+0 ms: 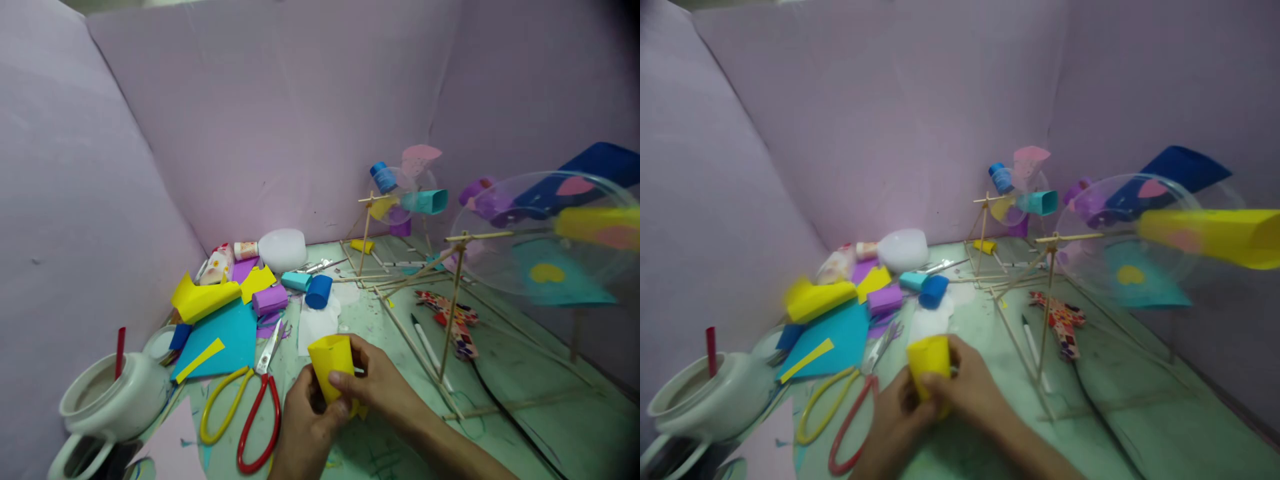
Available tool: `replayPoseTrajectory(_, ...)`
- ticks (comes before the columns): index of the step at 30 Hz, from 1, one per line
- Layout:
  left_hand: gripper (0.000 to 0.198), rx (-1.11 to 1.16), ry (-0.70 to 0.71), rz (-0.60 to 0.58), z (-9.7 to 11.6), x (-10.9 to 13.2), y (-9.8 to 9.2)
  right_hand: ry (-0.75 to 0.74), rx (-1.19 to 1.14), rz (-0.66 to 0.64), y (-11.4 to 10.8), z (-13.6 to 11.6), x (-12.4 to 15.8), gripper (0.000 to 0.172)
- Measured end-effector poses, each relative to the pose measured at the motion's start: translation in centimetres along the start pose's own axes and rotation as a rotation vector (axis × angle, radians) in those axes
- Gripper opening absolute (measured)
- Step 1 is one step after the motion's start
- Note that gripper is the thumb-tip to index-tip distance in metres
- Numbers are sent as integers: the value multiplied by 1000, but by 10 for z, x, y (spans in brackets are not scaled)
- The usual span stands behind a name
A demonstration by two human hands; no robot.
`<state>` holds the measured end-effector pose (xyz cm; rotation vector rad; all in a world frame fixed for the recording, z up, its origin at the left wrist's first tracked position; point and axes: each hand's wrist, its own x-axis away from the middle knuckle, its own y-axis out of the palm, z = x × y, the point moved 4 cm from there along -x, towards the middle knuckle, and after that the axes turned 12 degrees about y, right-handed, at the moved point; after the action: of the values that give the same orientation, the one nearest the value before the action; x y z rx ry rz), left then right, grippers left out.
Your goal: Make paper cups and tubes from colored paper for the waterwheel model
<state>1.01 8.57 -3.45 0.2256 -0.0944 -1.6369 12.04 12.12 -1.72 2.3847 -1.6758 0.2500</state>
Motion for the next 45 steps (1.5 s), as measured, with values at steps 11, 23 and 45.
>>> replayPoseTrajectory(11,52,67,34,-15,-3,-3,0,82,-64,19,1,2,-2,41)
replayPoseTrajectory(23,51,-106,-22,102,-10,-2,-6,16,-154,-22,-4,7,-5,42)
replayPoseTrajectory(45,31,-1552,-47,50,41,-19,-63,25,-368,300,-27,-2,-3,45)
